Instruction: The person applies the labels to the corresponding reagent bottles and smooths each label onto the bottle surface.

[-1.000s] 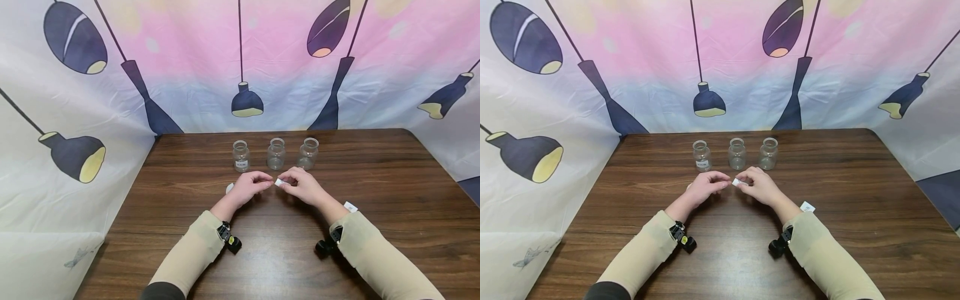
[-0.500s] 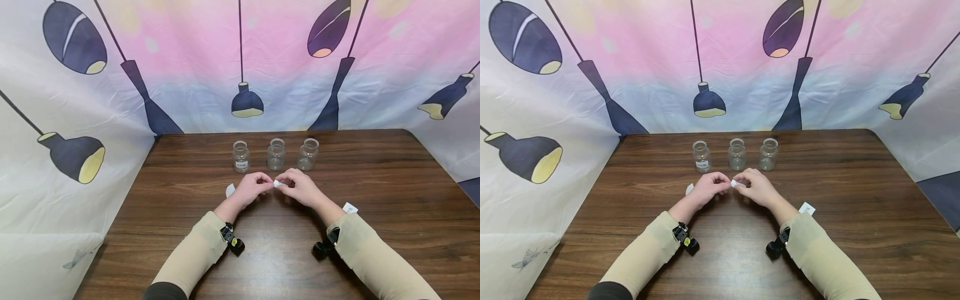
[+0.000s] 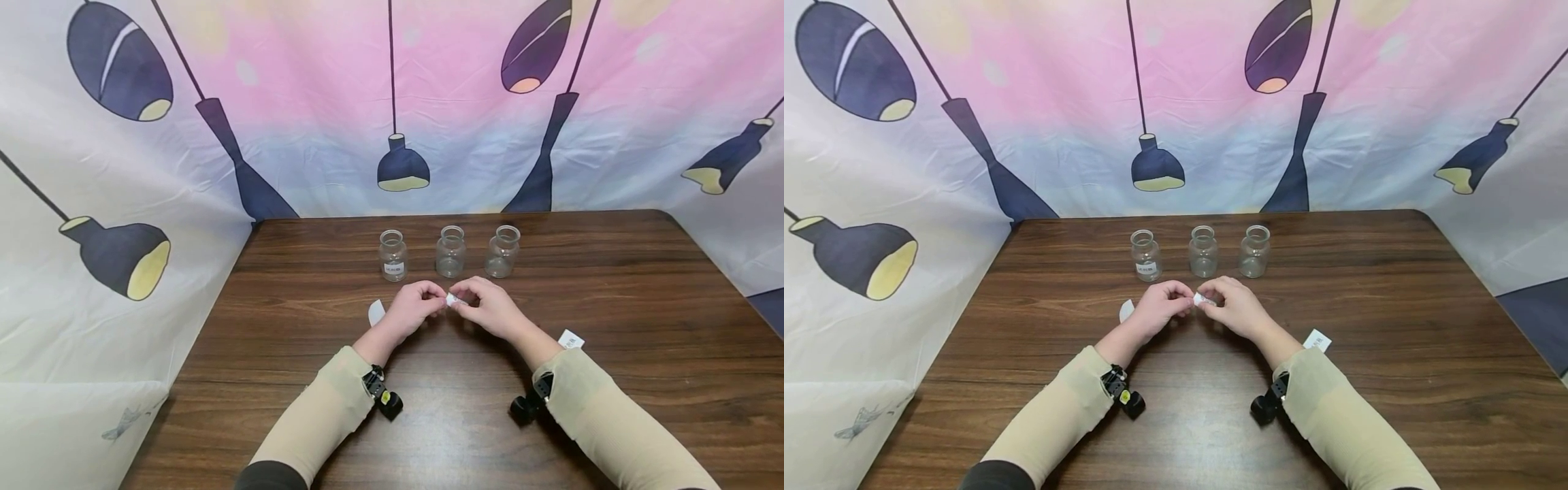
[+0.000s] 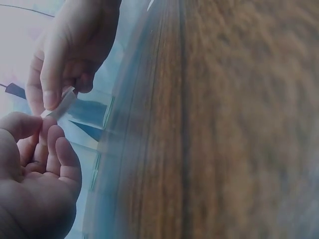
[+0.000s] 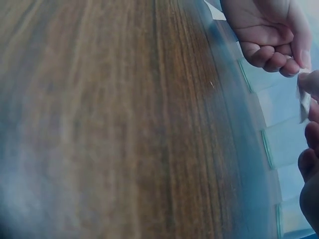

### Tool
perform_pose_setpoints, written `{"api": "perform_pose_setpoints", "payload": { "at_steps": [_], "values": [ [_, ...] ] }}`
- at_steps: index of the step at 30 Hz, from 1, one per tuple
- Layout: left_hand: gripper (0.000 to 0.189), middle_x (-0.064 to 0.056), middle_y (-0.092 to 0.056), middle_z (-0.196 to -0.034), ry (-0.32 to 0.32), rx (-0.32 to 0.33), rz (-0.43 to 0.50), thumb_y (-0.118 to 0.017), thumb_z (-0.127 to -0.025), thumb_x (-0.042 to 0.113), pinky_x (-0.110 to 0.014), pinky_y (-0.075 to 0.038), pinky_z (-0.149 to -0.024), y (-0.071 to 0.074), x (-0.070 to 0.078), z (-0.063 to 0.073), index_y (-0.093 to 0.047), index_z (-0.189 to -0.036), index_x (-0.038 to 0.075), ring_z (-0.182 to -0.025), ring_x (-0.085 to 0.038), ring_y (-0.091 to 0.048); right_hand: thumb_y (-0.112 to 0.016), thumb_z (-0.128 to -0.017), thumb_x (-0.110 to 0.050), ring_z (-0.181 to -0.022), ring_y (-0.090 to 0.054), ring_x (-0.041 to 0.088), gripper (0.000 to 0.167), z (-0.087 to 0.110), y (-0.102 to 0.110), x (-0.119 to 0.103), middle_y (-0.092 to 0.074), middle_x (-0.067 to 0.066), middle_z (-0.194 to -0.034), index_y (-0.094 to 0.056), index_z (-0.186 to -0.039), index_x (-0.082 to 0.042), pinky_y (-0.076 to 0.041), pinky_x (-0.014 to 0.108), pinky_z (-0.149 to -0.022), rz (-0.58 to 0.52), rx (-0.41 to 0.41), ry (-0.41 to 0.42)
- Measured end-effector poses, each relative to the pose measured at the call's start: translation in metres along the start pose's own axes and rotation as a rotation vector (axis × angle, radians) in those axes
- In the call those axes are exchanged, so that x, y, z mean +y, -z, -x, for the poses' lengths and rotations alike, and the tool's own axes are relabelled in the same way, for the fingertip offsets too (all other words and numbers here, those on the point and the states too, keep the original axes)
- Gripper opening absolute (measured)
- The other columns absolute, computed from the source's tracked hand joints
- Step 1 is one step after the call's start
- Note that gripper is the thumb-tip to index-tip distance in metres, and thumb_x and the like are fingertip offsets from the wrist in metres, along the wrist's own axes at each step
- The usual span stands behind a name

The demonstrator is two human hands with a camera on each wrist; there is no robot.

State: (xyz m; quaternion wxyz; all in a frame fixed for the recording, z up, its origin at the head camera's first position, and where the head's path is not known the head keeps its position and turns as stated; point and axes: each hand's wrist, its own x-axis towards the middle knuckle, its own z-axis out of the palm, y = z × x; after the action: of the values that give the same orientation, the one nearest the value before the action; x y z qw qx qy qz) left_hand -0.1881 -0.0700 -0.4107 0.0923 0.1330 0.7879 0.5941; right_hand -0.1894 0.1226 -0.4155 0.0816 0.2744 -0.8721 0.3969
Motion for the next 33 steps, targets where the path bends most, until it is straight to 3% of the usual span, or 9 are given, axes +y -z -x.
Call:
{"api": "perform_pose_setpoints", "payload": {
  "at_steps": [6, 11, 18, 27, 33],
  "values": [
    [0.008, -0.002, -0.060, -0.073, -0.006, 0.017, 0.027, -0.061, -0.086, 0.004, -0.028, -0.044, -0.058, -0.002, -0.001, -0.002, -0.064, -0.091, -0.001, -0.065, -0.014, -0.053, -0.072, -0.081, -0.014, -0.071, -0.052, 0.010, 0.011, 0.000, -0.005, -0.002, -0.058, -0.003, -0.083, -0.066, -0.091, -0.013, -0.045, 0.026, -0.062, -0.006, 0.049, 0.052],
    [0.011, -0.002, -0.059, -0.074, -0.012, 0.010, 0.062, -0.059, -0.086, 0.000, -0.034, -0.045, -0.064, -0.002, 0.003, -0.001, -0.062, -0.094, -0.007, -0.066, -0.012, -0.052, -0.071, -0.082, -0.013, -0.071, -0.051, 0.008, 0.012, 0.000, -0.008, -0.004, -0.056, -0.005, -0.081, -0.066, -0.092, -0.012, -0.044, 0.025, -0.061, -0.011, 0.072, 0.059],
    [0.011, 0.004, -0.054, -0.070, -0.050, 0.025, 0.058, -0.059, -0.084, -0.002, -0.033, -0.044, -0.062, -0.001, 0.031, 0.014, -0.061, -0.092, -0.010, -0.065, -0.013, -0.051, -0.071, -0.082, -0.012, -0.067, -0.051, 0.008, 0.010, 0.001, -0.009, -0.007, -0.055, -0.007, -0.076, -0.067, -0.091, -0.011, -0.043, 0.023, -0.058, -0.024, 0.101, 0.036],
    [0.012, 0.003, -0.060, -0.076, -0.035, 0.011, 0.094, -0.060, -0.086, -0.001, -0.047, -0.049, -0.075, 0.000, 0.032, 0.015, -0.063, -0.094, -0.009, -0.071, -0.012, -0.056, -0.069, -0.083, -0.008, -0.063, -0.053, 0.009, 0.012, 0.002, -0.009, -0.011, -0.059, -0.005, -0.072, -0.063, -0.093, -0.009, -0.044, 0.024, -0.055, -0.078, 0.093, -0.049],
    [0.014, 0.000, -0.061, -0.079, -0.035, 0.004, 0.103, -0.059, -0.088, 0.001, -0.053, -0.047, -0.077, 0.000, 0.032, 0.015, -0.063, -0.096, -0.009, -0.083, -0.039, -0.059, -0.069, -0.083, -0.008, -0.068, -0.057, 0.012, 0.012, 0.002, -0.009, -0.013, -0.063, -0.002, -0.076, -0.062, -0.094, -0.007, -0.047, 0.024, -0.059, -0.114, 0.089, -0.088]
  ]
}}
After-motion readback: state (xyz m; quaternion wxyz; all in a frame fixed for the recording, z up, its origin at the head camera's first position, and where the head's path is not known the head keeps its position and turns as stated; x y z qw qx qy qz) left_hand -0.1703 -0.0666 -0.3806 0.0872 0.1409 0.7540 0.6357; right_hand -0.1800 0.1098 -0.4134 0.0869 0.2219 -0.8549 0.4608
